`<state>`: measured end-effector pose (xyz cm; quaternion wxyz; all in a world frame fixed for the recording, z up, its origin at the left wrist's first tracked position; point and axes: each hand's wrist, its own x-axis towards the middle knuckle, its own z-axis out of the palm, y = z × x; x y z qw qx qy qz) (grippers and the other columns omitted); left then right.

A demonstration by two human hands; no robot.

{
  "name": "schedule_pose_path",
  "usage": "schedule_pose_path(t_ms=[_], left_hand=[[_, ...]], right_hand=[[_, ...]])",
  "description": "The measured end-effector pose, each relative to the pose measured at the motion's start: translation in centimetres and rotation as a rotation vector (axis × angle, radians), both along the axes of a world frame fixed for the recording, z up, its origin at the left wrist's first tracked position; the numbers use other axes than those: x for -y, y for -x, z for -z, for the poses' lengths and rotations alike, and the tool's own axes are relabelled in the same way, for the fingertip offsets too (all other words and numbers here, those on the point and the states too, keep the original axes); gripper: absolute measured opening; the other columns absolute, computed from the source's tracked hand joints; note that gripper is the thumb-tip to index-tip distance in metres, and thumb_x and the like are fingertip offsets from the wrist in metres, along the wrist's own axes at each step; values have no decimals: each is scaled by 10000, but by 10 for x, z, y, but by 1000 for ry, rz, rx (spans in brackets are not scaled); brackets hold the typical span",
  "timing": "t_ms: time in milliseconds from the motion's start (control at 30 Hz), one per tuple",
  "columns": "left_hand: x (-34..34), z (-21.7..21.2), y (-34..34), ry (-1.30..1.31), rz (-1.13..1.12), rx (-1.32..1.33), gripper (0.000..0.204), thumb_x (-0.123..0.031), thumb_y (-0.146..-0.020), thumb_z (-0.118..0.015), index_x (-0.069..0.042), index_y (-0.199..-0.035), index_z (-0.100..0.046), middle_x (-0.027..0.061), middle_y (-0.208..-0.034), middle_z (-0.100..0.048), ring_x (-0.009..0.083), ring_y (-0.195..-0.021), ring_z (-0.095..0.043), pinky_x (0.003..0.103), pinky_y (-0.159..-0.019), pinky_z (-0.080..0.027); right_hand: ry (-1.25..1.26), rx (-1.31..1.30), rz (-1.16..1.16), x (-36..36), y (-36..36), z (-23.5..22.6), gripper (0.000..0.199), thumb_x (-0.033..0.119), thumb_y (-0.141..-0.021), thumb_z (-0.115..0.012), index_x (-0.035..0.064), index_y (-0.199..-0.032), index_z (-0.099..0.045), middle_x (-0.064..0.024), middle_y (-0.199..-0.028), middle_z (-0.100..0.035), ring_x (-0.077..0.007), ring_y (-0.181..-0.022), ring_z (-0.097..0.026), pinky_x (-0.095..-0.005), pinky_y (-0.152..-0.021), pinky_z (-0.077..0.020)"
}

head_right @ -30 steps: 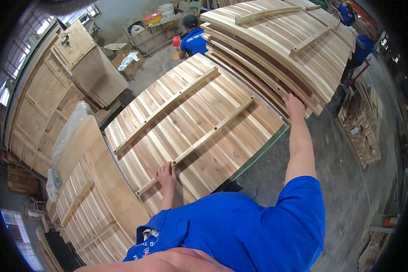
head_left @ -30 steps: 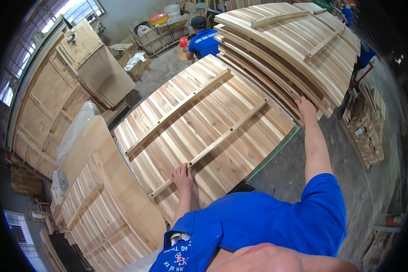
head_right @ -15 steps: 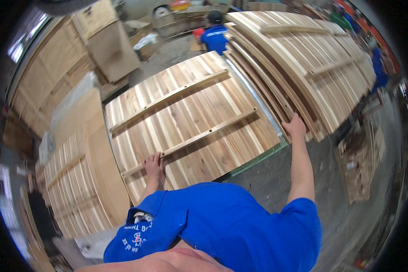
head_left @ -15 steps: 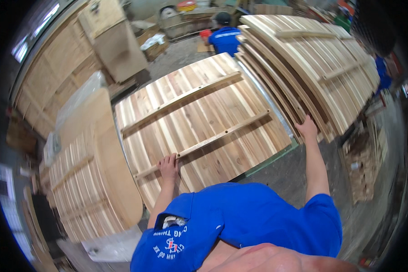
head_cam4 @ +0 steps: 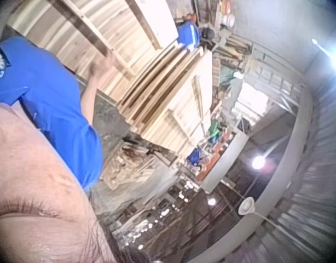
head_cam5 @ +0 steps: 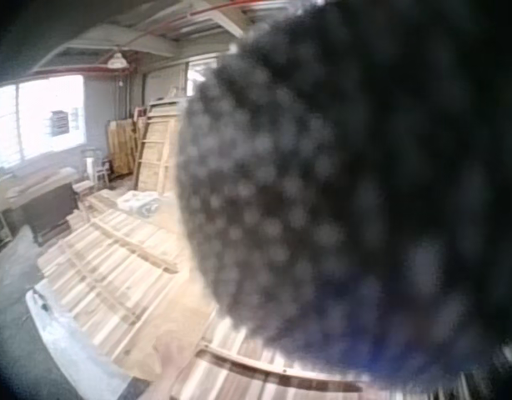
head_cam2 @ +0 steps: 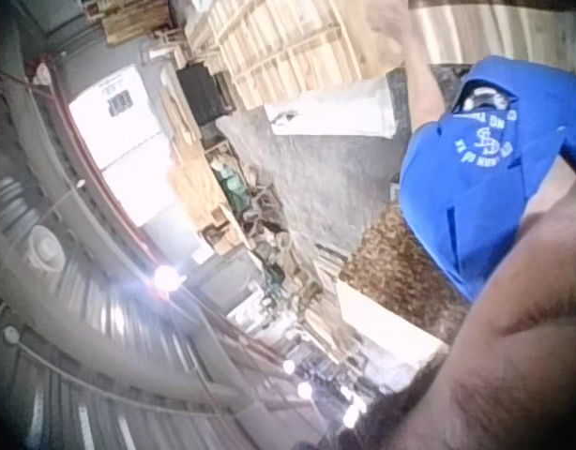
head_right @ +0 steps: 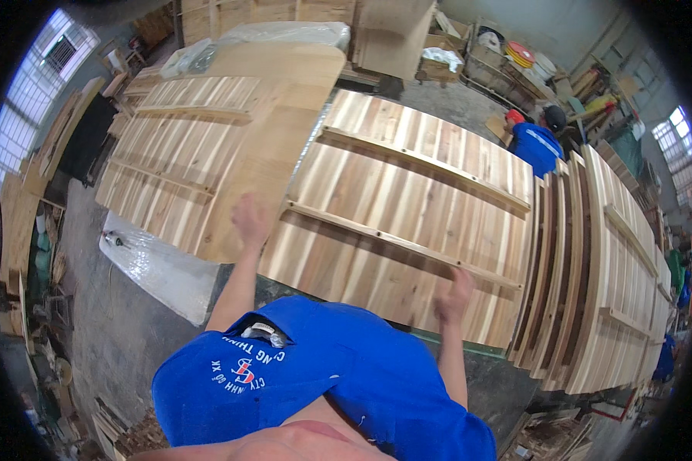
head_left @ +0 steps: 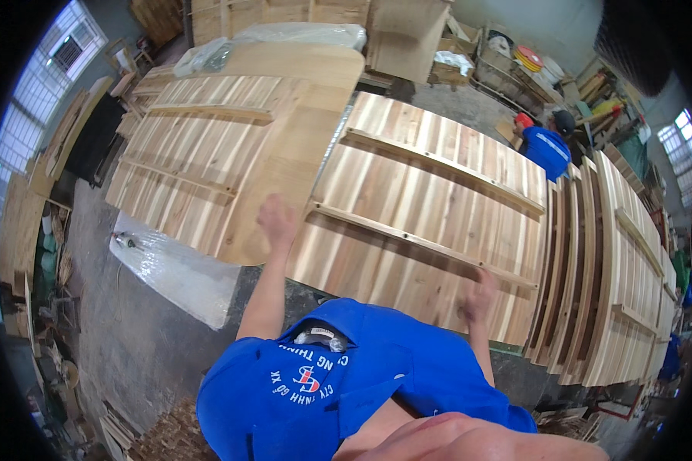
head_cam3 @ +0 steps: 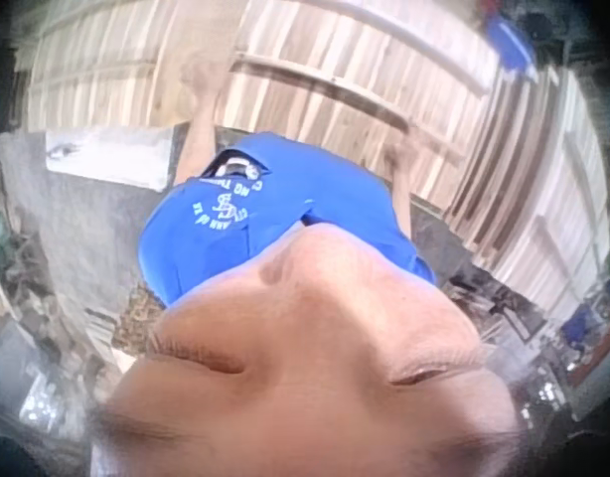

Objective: The person uses a pneumatic screwdriver to drive screws into pre-drilled holes on a wooden panel. They periodically pick up screws from a container and continue fastening the panel. The person also lifts and repositions the panel during the process.

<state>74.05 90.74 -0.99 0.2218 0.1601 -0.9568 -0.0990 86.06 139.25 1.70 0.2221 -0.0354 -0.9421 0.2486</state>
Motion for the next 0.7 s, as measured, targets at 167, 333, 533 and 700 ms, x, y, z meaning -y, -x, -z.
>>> schedule_pose_path(t_ms=[167,333,533,700], left_hand=[[146,-15,-41,-260,-411,-191,390,-212,-818,-574,-46,-1162,-495,147,-1249,-443,333,-1190,-350,491,-979,-259],[214,15,-113,-317,-444,-311,365,-154,-796,-581,-32,-1134,-511,174,-1163,-495,334,-1138,-400,473,-956,-298],[202,48,-179,-620,-570,-252,279,-58,-763,-586,-21,-1040,-582,168,-1037,-552,307,-971,-497,386,-859,-394],[210,54,-201,-839,-570,-304,210,-109,-821,-565,-28,-1011,-599,121,-973,-570,206,-829,-532,299,-710,-448]], right_hand=[[135,298,-659,203,94,-15,122,189,-768,-632,86,-831,-613,-76,-731,-621,-247,-680,-619,-357,-616,-499],[-178,263,-971,387,187,-25,276,367,-796,-614,103,-877,-593,-57,-759,-619,-241,-706,-629,-386,-618,-504],[-313,94,-989,581,237,-8,401,422,-817,-564,58,-985,-562,-106,-903,-616,-302,-836,-621,-422,-721,-500],[-482,415,-1037,650,258,13,356,367,-833,-510,57,-996,-572,-125,-888,-639,-329,-851,-621,-456,-731,-490]])
